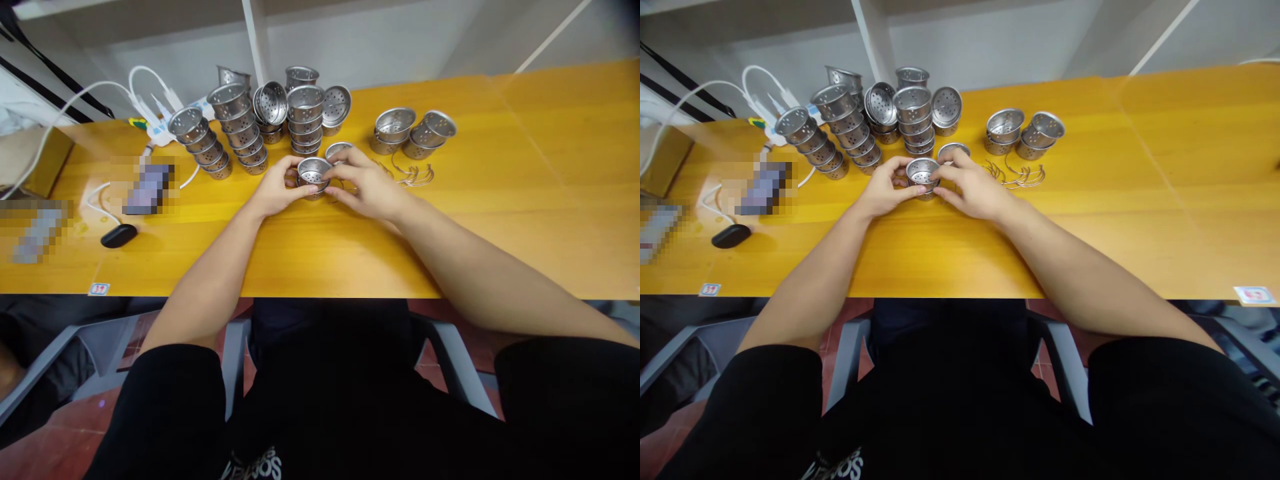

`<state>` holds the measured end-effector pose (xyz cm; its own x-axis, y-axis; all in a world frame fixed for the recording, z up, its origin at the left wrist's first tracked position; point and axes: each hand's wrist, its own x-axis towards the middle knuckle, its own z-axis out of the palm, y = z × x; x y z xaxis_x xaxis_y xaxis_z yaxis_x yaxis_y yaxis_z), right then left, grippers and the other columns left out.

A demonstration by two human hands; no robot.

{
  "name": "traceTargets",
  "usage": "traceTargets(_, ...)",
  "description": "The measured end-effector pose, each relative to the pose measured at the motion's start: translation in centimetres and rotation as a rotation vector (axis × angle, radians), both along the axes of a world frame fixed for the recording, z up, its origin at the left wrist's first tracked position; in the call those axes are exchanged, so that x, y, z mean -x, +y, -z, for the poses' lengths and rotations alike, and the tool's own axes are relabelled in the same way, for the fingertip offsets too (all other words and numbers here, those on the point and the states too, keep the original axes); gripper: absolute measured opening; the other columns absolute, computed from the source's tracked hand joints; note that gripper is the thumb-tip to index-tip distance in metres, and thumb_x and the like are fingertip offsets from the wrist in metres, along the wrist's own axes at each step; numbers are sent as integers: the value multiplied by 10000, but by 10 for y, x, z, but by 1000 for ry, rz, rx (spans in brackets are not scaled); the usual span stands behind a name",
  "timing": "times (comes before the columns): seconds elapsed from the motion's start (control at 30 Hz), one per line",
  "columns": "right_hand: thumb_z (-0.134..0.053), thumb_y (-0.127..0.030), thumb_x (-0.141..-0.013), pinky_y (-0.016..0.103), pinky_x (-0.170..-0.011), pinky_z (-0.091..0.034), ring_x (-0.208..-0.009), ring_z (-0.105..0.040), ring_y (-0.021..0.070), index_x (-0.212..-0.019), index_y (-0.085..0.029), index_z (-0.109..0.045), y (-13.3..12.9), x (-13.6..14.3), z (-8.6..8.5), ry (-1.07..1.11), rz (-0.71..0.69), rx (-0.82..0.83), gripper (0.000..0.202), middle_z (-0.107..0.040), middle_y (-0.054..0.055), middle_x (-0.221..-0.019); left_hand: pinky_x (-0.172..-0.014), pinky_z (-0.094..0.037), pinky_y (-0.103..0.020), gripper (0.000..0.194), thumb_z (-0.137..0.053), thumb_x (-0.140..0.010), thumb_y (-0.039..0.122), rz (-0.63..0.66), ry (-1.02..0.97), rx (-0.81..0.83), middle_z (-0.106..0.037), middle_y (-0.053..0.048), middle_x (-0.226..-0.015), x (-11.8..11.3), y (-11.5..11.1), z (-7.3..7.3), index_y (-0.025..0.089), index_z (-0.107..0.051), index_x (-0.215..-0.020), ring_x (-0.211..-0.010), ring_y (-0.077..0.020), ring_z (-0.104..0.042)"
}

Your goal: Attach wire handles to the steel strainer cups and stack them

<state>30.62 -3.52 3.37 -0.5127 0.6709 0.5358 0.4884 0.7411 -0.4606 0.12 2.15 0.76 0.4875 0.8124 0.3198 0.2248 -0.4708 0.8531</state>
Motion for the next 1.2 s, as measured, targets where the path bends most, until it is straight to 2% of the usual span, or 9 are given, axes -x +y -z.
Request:
traceTargets(0.07, -699, -710, -1260, 824, -1397, -619, -1611, -743, 522, -1369, -361, -922, 3, 6, 7, 35, 3, -9, 428, -789, 180, -1639, -1183, -776, -513, 1228, -1083, -701, 1099, 14, -9, 12, -918, -174, -1539, 0, 1, 0, 227, -787, -1512, -1324, -368, -936)
traceTargets(0.17, -666, -649, -1277, 828, -1375, -628, -1577, -759, 518, -1337, -345, -910, 7, 10, 11, 38, -7, -16, 394, -810, 177, -1656, -1183, -785, -532, 1260, -1123, -648, 1083, 46, -11, 52, -931, -168, -1495, 2, 3, 1, 232, -764, -1504, -1321, -386, -945)
traceTargets(0.33, -611, -567, -1294, 771, -1251, -662, -1339, -797, 482, -1320, -320, -892, 12, 9, 10, -5, -51, -42, 375, -877, 181, -1407, -1246, -774, -592, 1273, -1132, -667, 1064, 64, 15, 79, -916, -188, -1530, 3, 5, 3, 233, -735, -1546, -1382, -426, -936)
traceTargets(0.5, -586, -520, -1298, 717, -1193, -634, -1269, -751, 456, -1288, -315, -916, 16, 6, 9, -68, -91, -94, 389, -853, 165, -1303, -1338, -733, -676, 1488, -1138, -697, 1039, 105, 9, 55, -824, -233, -1736, 5, 14, 11, 290, -579, -1854, -1531, -475, -884)
traceTargets(0.57, -579, -511, -1304, 682, -1155, -634, -1228, -740, 441, -1292, -314, -917, 16, 5, 9, -84, -103, -125, 391, -842, 164, -1279, -1392, -696, -721, 1507, -1131, -736, 1021, 119, 34, 47, -789, -232, -1808, 6, 17, 12, 312, -536, -1925, -1597, -502, -852)
traceTargets(0.7, -568, -514, -1310, 655, -1158, -623, -1219, -733, 432, -1310, -315, -910, 15, 3, 6, -110, -99, -124, 395, -833, 162, -1295, -1504, -590, -799, 1451, -1127, -780, 994, 121, 76, 11, -710, -237, -1925, 7, 17, 11, 285, -596, -1930, -1709, -556, -779)
traceTargets(0.93, -543, -567, -1290, 715, -1240, -609, -1325, -757, 474, -1280, -345, -919, 8, 6, -7, -152, -80, -8, 436, -857, 160, -1321, -1471, -637, -811, 1329, -1210, -753, 894, 89, 24, 71, -823, -211, -1805, 3, 9, 1, 307, -715, -1838, -1632, -527, -850)
traceTargets(1.1, -528, -590, -1280, 753, -1269, -595, -1362, -743, 500, -1310, -330, -925, 9, 7, -8, -149, -82, 21, 475, -869, 183, -1340, -1498, -611, -821, 1286, -1249, -749, 802, 100, 22, 104, -815, -209, -1827, 1, 5, -9, 288, -747, -1816, -1654, -531, -835)
traceTargets(1.2, -527, -594, -1284, 780, -1298, -581, -1386, -739, 511, -1324, -335, -916, 9, 7, -6, -163, -76, 45, 470, -869, 188, -1371, -1519, -599, -803, 1282, -1240, -760, 807, 103, 33, 95, -786, -212, -1867, 1, 4, -11, 278, -747, -1818, -1692, -536, -808)
